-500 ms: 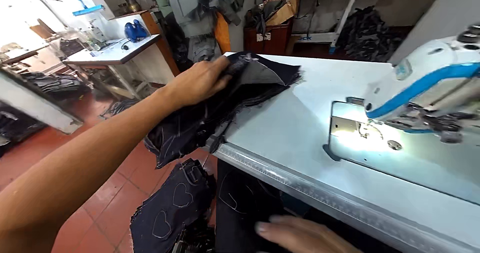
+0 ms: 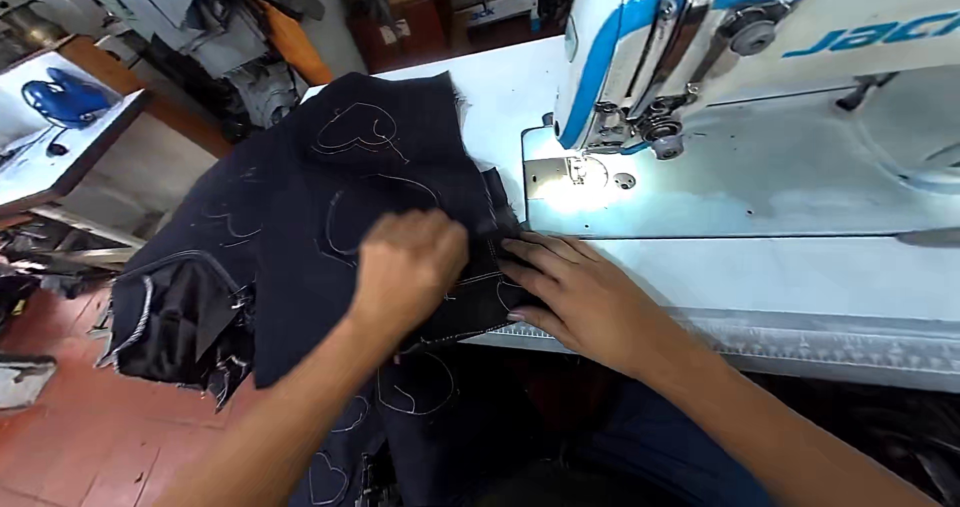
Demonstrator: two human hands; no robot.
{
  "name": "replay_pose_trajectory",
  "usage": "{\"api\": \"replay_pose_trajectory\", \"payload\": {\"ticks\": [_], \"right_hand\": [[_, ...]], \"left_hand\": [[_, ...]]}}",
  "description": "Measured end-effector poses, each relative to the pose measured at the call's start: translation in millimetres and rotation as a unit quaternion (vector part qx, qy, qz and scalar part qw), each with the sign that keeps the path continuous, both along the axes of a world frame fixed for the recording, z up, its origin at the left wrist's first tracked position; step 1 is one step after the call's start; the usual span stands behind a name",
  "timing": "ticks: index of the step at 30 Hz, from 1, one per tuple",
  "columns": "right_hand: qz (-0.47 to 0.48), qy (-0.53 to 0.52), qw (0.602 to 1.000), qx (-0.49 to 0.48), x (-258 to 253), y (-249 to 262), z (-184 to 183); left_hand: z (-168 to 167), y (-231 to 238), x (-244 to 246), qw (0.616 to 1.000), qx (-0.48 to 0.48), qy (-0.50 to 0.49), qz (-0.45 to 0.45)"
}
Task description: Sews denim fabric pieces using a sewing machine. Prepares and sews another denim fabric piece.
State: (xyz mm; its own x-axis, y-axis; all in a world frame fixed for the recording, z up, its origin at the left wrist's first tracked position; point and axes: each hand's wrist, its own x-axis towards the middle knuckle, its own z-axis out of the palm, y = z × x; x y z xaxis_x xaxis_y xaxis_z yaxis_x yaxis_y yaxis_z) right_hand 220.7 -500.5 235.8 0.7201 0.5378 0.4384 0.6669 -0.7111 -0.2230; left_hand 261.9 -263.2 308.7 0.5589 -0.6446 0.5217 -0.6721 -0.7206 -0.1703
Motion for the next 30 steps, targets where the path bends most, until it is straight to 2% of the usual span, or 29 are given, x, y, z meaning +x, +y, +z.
{"api": "replay_pose_trajectory", "payload": {"ticks": [2, 4, 6, 8, 10, 12, 14, 19, 26, 30], "right_hand": [[-0.046, -0.036, 0.998, 0.033, -13.0, -15.5, -5.2], [-0.095, -0.035, 0.994, 0.045, -21.7, -25.1, -8.4], [-0.119, -0.025, 0.992, 0.039, -26.4, -26.2, -9.3], [-0.13, -0.02, 0.991, 0.04, -28.3, -23.8, -9.3], [-0.14, -0.038, 0.988, 0.052, -30.1, -23.7, -11.6], [-0.161, -0.056, 0.984, 0.057, -31.9, -24.5, -13.7], [-0.172, -0.053, 0.982, 0.054, -36.2, -23.9, -12.8], [-0.158, -0.057, 0.984, 0.065, -35.6, -26.4, -12.2], [-0.169, -0.043, 0.982, 0.08, -35.2, -24.0, -11.6], [-0.143, -0.036, 0.987, 0.065, -34.6, -23.2, -10.6]], "left_hand": [[-36.0, -8.0, -3.1, 0.994, 0.01, 0.074, -0.074], [-24.3, -7.9, -2.1, 0.993, -0.017, 0.083, -0.079], [-3.6, -7.7, -1.1, 0.995, -0.094, 0.015, -0.035], [-16.1, -17.1, 0.4, 0.992, -0.122, -0.007, -0.019], [-46.8, -24.2, -2.3, 0.99, -0.065, 0.102, -0.066], [-54.1, -20.8, 1.2, 0.971, -0.081, 0.193, -0.114], [-54.7, -15.1, 2.2, 0.958, -0.113, 0.222, -0.139], [-56.8, -22.8, 3.9, 0.971, -0.11, 0.158, -0.143], [-50.4, -26.1, 5.5, 0.98, -0.042, 0.105, -0.162], [-48.6, -27.7, 4.3, 0.98, -0.014, 0.089, -0.176]]}}
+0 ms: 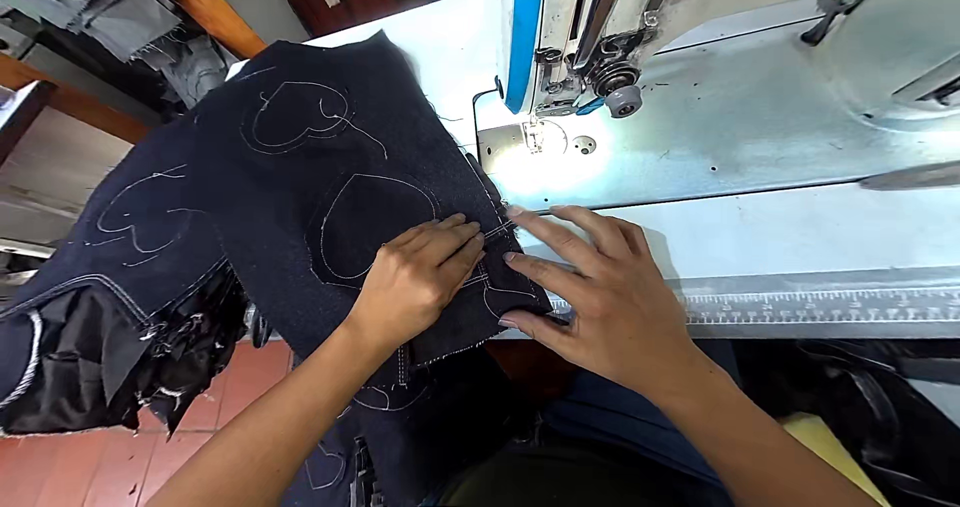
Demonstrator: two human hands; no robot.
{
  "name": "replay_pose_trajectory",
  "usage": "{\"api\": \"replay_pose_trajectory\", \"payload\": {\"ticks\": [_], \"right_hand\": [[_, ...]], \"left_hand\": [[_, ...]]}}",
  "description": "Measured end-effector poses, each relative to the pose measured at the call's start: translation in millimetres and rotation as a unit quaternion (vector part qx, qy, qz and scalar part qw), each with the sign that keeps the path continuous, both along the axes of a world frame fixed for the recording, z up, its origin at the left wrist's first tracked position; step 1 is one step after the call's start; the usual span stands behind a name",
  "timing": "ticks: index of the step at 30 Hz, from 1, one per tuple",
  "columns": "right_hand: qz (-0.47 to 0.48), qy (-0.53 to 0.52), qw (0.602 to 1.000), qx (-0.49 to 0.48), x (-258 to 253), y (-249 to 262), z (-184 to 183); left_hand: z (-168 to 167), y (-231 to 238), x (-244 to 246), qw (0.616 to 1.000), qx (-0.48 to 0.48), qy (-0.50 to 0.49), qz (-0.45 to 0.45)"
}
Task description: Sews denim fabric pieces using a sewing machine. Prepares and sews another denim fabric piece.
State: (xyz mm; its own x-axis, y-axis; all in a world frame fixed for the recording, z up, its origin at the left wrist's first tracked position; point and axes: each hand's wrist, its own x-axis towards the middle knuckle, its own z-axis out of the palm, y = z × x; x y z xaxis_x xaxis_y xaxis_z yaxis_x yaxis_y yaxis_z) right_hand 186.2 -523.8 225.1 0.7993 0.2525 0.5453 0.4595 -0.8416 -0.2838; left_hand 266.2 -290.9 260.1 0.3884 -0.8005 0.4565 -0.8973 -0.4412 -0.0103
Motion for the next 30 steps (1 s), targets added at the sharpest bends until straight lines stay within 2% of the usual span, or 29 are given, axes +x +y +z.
{"api": "replay_pose_trajectory", "payload": {"ticks": [3, 5, 7, 10, 14, 18, 20, 23, 25, 28, 30], "right_hand": [[0.023, 0.028, 0.999, -0.031, 5.7, 1.8, 2.5], [0.039, 0.038, 0.998, -0.036, 7.2, 0.8, 5.5], [0.049, 0.049, 0.997, -0.046, 3.4, -7.7, 10.4], [0.028, 0.053, 0.996, -0.061, -5.0, -38.3, 11.1], [0.014, 0.083, 0.994, -0.069, -9.9, -55.1, 13.1], [-0.042, 0.071, 0.996, -0.045, -5.2, -21.3, 11.0], [-0.062, 0.065, 0.995, -0.041, -5.3, -6.1, 8.4], [-0.058, 0.069, 0.995, -0.039, -18.1, -2.6, 10.6], [-0.052, 0.063, 0.996, -0.036, -29.9, -10.0, 9.0], [-0.036, 0.065, 0.997, -0.028, -34.8, -27.1, 5.0], [-0.029, 0.072, 0.997, -0.025, -31.1, -35.1, 5.7]], "left_hand": [[14.8, 11.2, 27.7, 0.994, 0.024, 0.104, -0.011], [16.8, 18.2, 50.6, 0.982, 0.04, 0.171, 0.076], [5.0, 8.8, 52.7, 0.971, 0.061, 0.188, 0.136], [-1.8, -29.9, 39.4, 0.969, 0.067, 0.176, 0.158], [-1.5, -49.7, 64.1, 0.971, 0.085, 0.205, 0.088], [3.7, -47.1, 109.4, 0.974, 0.105, 0.201, -0.024], [9.4, -46.2, 120.2, 0.972, 0.126, 0.189, -0.052], [22.4, -42.5, 98.6, 0.975, 0.187, 0.118, -0.024], [16.8, -39.4, 75.2, 0.98, 0.181, 0.085, 0.016], [6.3, -45.5, 55.9, 0.978, 0.129, 0.139, 0.086], [4.6, -50.8, 57.8, 0.973, 0.102, 0.186, 0.095]]}}
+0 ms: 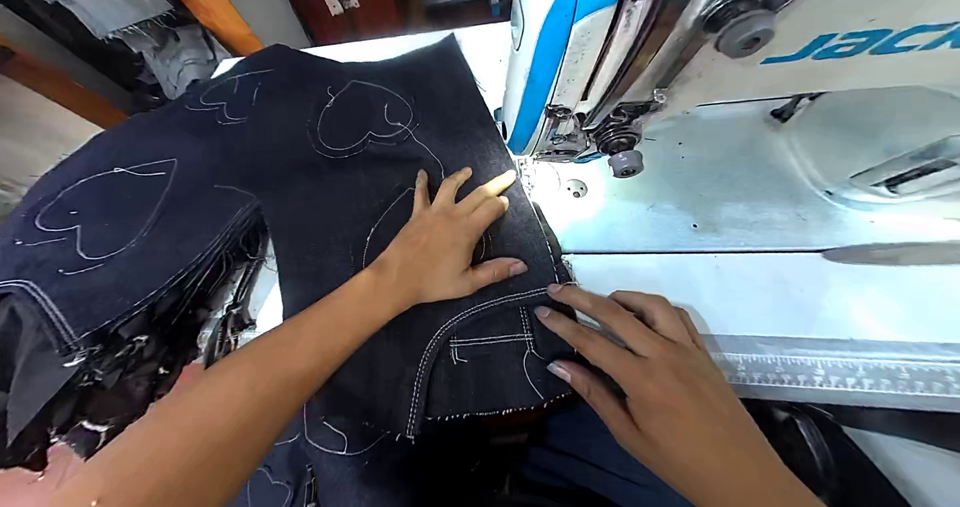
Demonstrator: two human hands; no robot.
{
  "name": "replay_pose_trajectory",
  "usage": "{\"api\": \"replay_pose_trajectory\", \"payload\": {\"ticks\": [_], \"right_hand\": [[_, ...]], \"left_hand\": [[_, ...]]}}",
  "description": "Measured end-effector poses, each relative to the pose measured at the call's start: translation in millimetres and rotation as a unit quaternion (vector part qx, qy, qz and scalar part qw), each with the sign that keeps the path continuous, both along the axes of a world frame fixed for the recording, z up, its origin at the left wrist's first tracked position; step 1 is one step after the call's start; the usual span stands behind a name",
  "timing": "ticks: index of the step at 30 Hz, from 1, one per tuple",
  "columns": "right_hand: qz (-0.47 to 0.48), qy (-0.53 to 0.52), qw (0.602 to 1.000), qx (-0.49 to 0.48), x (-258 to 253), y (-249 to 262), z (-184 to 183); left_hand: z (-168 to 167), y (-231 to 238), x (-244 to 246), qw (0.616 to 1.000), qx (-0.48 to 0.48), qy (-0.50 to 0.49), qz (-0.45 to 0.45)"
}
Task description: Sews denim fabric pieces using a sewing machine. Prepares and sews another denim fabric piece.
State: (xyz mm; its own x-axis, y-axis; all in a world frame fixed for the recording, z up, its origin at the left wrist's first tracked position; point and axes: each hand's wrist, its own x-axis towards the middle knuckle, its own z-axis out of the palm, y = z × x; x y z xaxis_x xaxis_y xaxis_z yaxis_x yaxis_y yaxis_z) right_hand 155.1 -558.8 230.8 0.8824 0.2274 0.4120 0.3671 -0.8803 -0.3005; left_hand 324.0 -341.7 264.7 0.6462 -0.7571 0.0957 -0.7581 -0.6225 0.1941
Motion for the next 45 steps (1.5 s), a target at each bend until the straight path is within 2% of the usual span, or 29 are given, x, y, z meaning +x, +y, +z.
{"api": "replay_pose_trajectory", "payload": {"ticks": [5, 10, 16, 22, 26, 29, 31, 32, 34, 36, 38, 45], "right_hand": [[-0.023, 0.008, 1.0, -0.001, 9.5, 3.9, 2.3], [-0.057, -0.005, 0.998, 0.007, 14.7, 28.2, 0.1], [-0.027, -0.006, 1.0, 0.001, 4.9, 29.3, 3.8], [-0.055, -0.007, 0.998, -0.005, -0.4, 18.8, -0.3], [-0.061, -0.006, 0.998, 0.003, 14.5, 19.4, 0.4], [-0.064, -0.003, 0.998, -0.001, 16.3, 25.1, 1.1], [-0.065, -0.001, 0.998, 0.005, 16.4, 25.4, 0.8], [-0.064, -0.001, 0.998, 0.01, 16.4, 24.7, 0.2], [-0.058, 0.006, 0.998, 0.025, 16.7, 21.9, -0.6], [-0.05, 0.018, 0.998, 0.029, 20.4, 17.6, 0.8], [-0.034, 0.029, 0.999, 0.025, 31.9, 13.2, 5.3], [-0.002, 0.016, 0.999, 0.042, 79.7, -1.8, 10.3]], "left_hand": [[0.3, -6.7, 25.9, 0.999, 0.004, 0.03, -0.026], [4.0, -4.2, 51.4, 0.994, -0.001, 0.031, -0.103], [12.8, 3.6, 27.0, 0.991, 0.077, -0.041, -0.101], [0.2, -5.4, 30.0, 0.998, -0.005, 0.018, -0.052], [3.0, -10.4, 55.1, 0.995, -0.023, 0.036, -0.087], [7.1, -8.6, 51.0, 0.996, 0.013, -0.036, -0.077], [22.5, -0.8, 16.8, 0.991, 0.03, -0.128, -0.034], [29.8, 8.1, -5.9, 0.987, 0.003, -0.154, -0.036], [25.3, 32.7, -42.0, 0.978, -0.123, -0.124, -0.118], [1.2, 51.1, -48.7, 0.954, -0.204, 0.013, -0.219], [-12.2, 56.2, -35.2, 0.942, -0.203, 0.065, -0.258], [-4.2, 44.7, 18.1, 0.949, -0.081, -0.002, -0.303]]}}
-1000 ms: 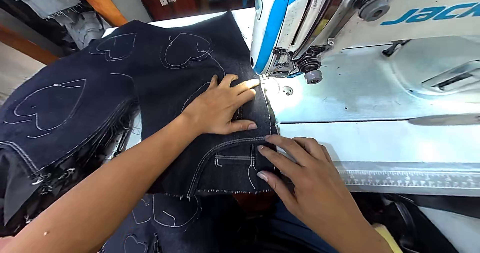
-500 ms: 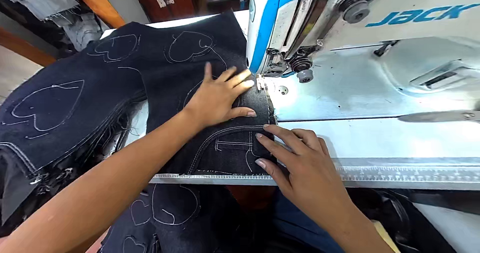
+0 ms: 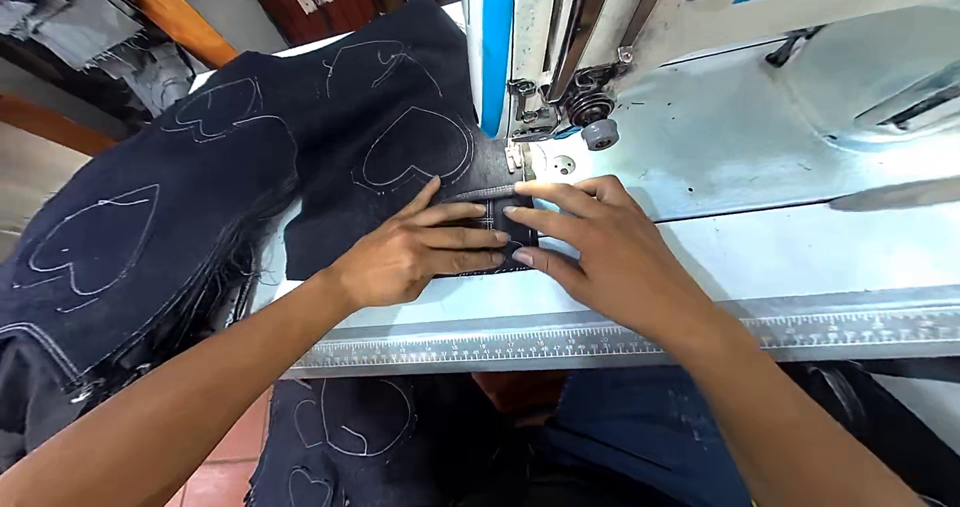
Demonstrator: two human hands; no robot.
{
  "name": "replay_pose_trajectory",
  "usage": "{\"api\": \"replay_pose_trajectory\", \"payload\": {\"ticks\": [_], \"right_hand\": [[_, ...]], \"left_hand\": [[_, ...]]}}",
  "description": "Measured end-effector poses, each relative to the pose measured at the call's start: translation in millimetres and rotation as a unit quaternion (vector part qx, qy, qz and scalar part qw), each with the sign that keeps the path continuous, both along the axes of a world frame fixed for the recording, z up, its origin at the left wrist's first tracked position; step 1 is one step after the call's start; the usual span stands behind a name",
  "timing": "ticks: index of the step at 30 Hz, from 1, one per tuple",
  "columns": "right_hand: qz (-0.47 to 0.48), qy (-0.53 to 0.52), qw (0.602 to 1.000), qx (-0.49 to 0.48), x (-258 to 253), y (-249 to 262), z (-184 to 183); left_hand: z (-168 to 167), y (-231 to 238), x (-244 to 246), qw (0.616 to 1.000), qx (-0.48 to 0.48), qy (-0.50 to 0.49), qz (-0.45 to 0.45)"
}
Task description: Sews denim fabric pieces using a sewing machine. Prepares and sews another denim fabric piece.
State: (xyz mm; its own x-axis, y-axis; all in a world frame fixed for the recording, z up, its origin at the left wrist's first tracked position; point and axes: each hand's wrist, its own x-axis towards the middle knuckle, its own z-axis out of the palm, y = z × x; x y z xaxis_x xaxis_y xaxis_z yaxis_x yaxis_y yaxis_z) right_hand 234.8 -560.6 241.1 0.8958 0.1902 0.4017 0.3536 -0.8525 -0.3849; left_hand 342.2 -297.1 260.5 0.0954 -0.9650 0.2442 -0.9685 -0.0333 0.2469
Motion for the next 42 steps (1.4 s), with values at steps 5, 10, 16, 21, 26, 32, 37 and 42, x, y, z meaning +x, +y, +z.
{"api": "replay_pose_trajectory", "payload": {"ticks": [5, 10, 16, 21, 26, 32, 37, 42], "right_hand": [[-0.033, -0.013, 0.999, -0.023, -3.8, 5.5, -2.5], [-0.031, -0.011, 0.999, -0.027, 1.0, 2.4, -2.8], [-0.023, -0.024, 0.999, -0.013, 3.1, -1.4, -5.1], [-0.012, -0.028, 0.999, 0.02, 1.3, -3.8, -4.1], [0.018, -0.04, 0.999, 0.011, -1.0, -5.8, -2.3], [0.135, -0.055, 0.989, -0.012, -27.8, -12.7, -4.2], [0.142, -0.059, 0.988, -0.028, -53.9, -16.3, -14.2], [0.137, -0.077, 0.987, -0.044, -55.2, -12.3, -19.3]], "left_hand": [[2.0, -13.9, 21.2, 0.999, 0.028, -0.008, 0.026], [2.2, -25.3, 46.6, 0.998, 0.023, -0.02, 0.047], [38.1, -34.1, 93.3, 0.984, 0.109, -0.129, -0.053], [49.4, -2.3, 140.8, 0.95, 0.172, -0.197, -0.171], [3.8, 7.8, -27.5, 0.98, 0.073, -0.046, 0.178], [-15.6, -13.1, -106.7, 0.937, -0.103, -0.005, 0.333], [10.2, -27.5, -68.6, 0.955, -0.068, 0.002, 0.29], [16.5, -27.5, -64.6, 0.966, -0.034, -0.005, 0.255]]}}
